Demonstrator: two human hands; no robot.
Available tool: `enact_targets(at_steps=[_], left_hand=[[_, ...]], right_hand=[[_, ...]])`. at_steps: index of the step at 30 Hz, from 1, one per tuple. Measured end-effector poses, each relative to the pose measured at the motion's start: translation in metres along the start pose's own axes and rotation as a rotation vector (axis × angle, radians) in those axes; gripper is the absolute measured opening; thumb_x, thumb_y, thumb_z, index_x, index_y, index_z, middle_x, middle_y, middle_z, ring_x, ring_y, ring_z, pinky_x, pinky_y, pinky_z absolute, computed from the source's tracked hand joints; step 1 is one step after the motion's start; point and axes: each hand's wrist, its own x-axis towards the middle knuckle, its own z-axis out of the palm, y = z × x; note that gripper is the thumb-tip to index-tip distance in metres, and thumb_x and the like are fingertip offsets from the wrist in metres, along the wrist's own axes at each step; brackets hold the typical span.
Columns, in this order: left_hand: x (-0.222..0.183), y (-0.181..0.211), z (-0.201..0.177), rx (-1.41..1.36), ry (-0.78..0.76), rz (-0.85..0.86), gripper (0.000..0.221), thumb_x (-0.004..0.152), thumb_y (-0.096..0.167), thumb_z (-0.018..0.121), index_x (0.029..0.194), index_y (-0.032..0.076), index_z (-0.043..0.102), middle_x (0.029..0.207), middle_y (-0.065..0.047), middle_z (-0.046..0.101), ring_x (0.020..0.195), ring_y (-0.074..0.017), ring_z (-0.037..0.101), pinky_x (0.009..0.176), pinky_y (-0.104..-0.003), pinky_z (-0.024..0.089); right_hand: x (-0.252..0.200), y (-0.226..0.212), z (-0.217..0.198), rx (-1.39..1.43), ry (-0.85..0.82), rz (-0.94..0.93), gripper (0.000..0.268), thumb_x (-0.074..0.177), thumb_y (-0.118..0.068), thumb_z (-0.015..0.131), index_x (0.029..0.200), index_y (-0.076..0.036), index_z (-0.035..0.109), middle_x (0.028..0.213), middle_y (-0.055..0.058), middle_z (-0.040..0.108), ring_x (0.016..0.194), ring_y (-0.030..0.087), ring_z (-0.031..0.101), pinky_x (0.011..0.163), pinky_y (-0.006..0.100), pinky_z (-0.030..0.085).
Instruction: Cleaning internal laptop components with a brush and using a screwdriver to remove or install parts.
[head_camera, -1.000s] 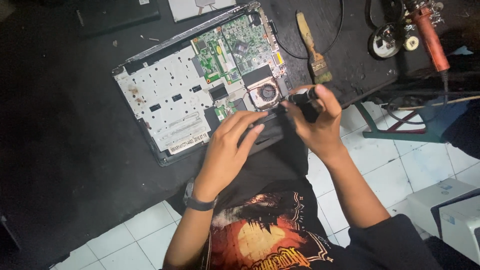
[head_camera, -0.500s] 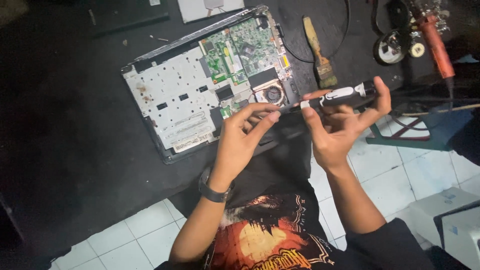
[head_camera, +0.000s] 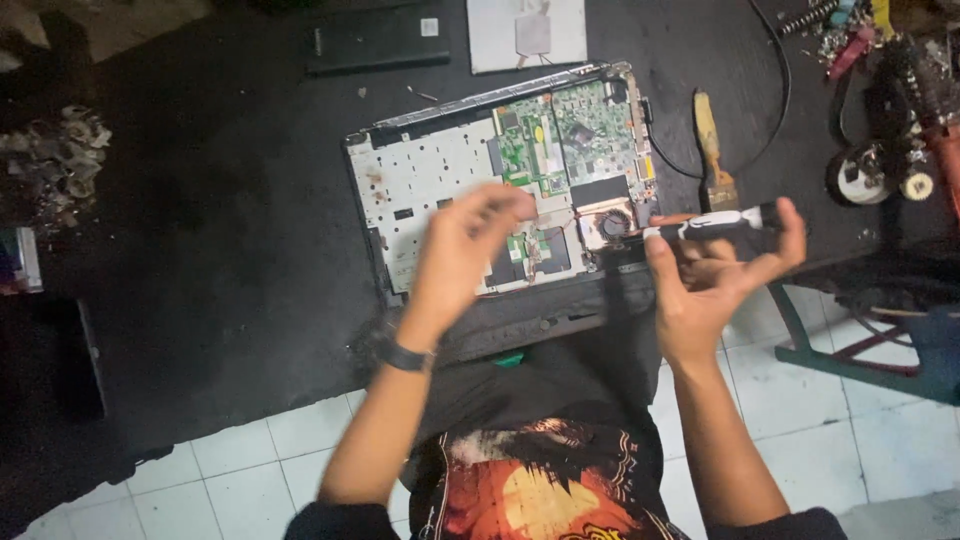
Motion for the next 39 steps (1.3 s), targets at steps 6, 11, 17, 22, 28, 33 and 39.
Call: enact_targets(at_steps=[6, 11, 17, 22, 28, 33, 39], left_hand=[[0.074, -0.027, -0.086, 0.265, 0.285, 0.324, 0.012, 0.093, 0.007, 0.07, 0.1, -0.002, 0.074, 0.085, -0.006, 0.075, 0.065, -0.0093, 0.059, 0.061, -0.023, 0.051], [0.104, -0.046, -0.109, 0.44, 0.259, 0.413, 0.008, 0.089, -0.002, 0.067, 0.093, -0.005, 0.074, 0.087, -0.008, 0.075, 0.064, -0.0129, 0.059, 0.061, -0.025, 0.051], [0.113, -0.058, -0.106, 0.622, 0.264, 0.396, 0.007, 0.091, 0.006, 0.072, 0.094, 0.005, 0.079, 0.09, -0.006, 0.061, 0.07, -0.0171, 0.05, 0.065, -0.03, 0.047], [0.111, -0.055, -0.105, 0.642, 0.273, 0.421, 0.01, 0.095, 0.008, 0.072, 0.099, 0.002, 0.079, 0.088, -0.007, 0.059, 0.07, -0.0182, 0.05, 0.064, -0.03, 0.047], [0.085, -0.029, -0.084, 0.627, 0.321, 0.511, 0.019, 0.098, 0.002, 0.066, 0.116, 0.006, 0.072, 0.102, -0.008, 0.054, 0.088, -0.0208, 0.049, 0.084, -0.032, 0.046], [0.022, 0.008, -0.009, 0.227, 0.014, 0.592, 0.015, 0.095, -0.01, 0.065, 0.107, -0.002, 0.066, 0.106, -0.017, 0.055, 0.098, -0.0434, 0.06, 0.083, -0.046, 0.055], [-0.011, -0.026, 0.036, 0.479, -0.264, 0.56, 0.038, 0.103, 0.016, 0.064, 0.14, 0.008, 0.06, 0.159, -0.015, 0.042, 0.151, -0.0374, 0.03, 0.123, -0.055, 0.024]], right_hand=[[-0.003, 0.016, 0.013, 0.195, -0.023, 0.129, 0.091, 0.101, 0.022, 0.058, 0.156, -0.029, 0.007, 0.131, 0.032, 0.054, 0.111, 0.034, 0.063, 0.099, 0.036, 0.049], [-0.01, 0.027, 0.013, 0.074, 0.024, 0.143, 0.091, 0.099, 0.014, 0.066, 0.156, -0.027, 0.009, 0.103, 0.015, 0.06, 0.084, 0.016, 0.06, 0.071, 0.02, 0.039], [-0.012, 0.03, 0.014, 0.046, 0.007, 0.117, 0.092, 0.097, 0.012, 0.07, 0.156, -0.024, 0.01, 0.101, 0.015, 0.061, 0.086, 0.019, 0.063, 0.075, 0.023, 0.043], [-0.012, 0.028, 0.014, 0.089, -0.019, 0.082, 0.092, 0.096, 0.017, 0.066, 0.155, -0.025, 0.009, 0.11, 0.023, 0.061, 0.098, 0.029, 0.07, 0.083, 0.028, 0.051], [-0.014, 0.035, 0.014, -0.006, 0.031, 0.126, 0.091, 0.097, 0.01, 0.072, 0.156, -0.024, 0.011, 0.092, 0.008, 0.06, 0.073, 0.011, 0.055, 0.065, 0.018, 0.036], [-0.023, 0.064, 0.011, -0.13, 0.143, -0.061, 0.108, 0.096, 0.006, 0.087, 0.164, -0.018, 0.006, 0.084, 0.018, 0.071, 0.081, 0.022, 0.07, 0.071, 0.023, 0.045], [-0.019, 0.032, 0.013, 0.033, -0.015, -0.201, 0.104, 0.097, 0.018, 0.068, 0.16, -0.021, -0.006, 0.103, 0.03, 0.072, 0.097, 0.04, 0.076, 0.087, 0.041, 0.058]])
